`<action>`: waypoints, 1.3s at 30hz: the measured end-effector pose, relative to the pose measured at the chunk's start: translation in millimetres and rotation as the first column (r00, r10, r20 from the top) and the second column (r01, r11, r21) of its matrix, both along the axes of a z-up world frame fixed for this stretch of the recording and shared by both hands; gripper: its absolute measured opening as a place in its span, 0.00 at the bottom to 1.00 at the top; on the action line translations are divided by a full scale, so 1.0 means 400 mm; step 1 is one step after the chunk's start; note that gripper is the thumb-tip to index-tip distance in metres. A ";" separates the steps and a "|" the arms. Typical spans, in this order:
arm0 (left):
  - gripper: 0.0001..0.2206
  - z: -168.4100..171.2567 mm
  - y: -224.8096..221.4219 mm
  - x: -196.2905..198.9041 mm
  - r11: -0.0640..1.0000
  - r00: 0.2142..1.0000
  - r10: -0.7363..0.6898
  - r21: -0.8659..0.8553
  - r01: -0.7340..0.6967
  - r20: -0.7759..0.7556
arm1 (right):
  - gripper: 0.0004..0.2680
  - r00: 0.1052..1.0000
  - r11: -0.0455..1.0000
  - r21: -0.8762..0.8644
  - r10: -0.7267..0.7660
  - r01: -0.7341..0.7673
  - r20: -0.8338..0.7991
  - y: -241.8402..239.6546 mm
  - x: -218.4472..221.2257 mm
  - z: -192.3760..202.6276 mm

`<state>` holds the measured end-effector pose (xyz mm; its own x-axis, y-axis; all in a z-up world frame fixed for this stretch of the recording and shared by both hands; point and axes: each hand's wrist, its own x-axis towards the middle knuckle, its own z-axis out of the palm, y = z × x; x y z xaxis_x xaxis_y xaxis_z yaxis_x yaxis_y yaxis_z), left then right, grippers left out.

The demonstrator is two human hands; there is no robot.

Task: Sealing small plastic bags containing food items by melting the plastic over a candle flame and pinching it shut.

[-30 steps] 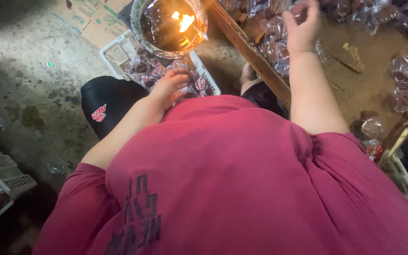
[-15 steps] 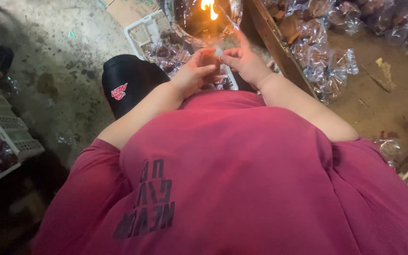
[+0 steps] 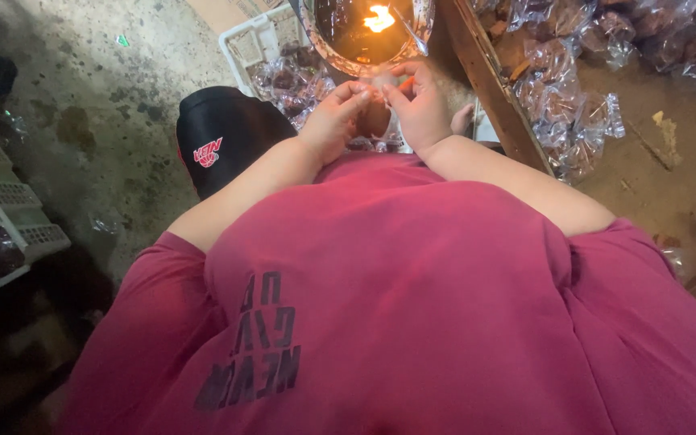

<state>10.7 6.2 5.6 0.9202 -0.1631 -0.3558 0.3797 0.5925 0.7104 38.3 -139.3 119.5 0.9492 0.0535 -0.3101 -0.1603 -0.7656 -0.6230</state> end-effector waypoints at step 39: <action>0.13 0.022 -0.009 -0.021 0.999 0.984 0.032 0.003 -0.034 0.177 | 0.08 0.951 0.754 0.627 0.012 0.195 -0.310 -0.066 0.095 -0.206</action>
